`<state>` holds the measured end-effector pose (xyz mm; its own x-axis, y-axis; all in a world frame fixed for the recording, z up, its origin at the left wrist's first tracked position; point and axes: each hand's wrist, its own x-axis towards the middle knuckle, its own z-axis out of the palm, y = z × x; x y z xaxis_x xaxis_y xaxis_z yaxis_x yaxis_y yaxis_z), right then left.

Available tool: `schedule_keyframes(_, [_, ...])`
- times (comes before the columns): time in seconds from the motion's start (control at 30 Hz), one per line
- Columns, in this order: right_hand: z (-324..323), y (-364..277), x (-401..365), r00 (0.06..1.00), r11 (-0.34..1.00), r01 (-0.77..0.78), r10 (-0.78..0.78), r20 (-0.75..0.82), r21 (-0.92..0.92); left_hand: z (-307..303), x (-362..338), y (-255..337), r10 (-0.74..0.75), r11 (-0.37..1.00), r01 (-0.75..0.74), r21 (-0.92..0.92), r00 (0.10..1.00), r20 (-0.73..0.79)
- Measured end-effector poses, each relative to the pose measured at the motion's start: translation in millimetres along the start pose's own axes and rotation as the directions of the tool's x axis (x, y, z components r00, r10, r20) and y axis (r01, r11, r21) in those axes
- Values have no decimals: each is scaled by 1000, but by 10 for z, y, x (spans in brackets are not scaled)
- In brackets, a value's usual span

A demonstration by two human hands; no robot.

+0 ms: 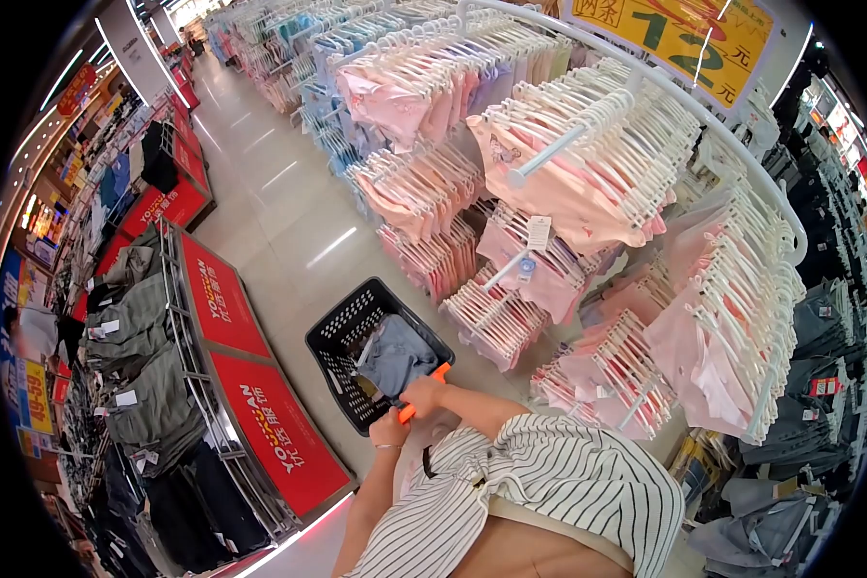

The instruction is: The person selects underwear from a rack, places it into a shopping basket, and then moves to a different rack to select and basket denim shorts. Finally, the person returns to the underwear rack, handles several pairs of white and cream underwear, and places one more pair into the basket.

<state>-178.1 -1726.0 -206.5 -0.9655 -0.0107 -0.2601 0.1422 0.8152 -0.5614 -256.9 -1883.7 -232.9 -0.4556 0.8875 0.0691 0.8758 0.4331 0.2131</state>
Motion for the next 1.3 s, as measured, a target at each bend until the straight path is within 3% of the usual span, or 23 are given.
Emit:
schedule_keyframes(0.5, [11, -64, 26, 998, 998, -54, 55, -43, 15, -45, 41, -97, 53, 999, -53, -6, 999, -7])
schedule_keyframes(0.9, [38, -14, 213, 1000, 997, 6, -7, 12, 77, -47, 121, -262, 89, 996, -89, -20, 996, -11])
schedule_keyframes(1.3, [22, 102, 580, 998, 984, -44, 35, 55, 173, -49, 423, -534, 137, 990, -138, -28, 990, -26])
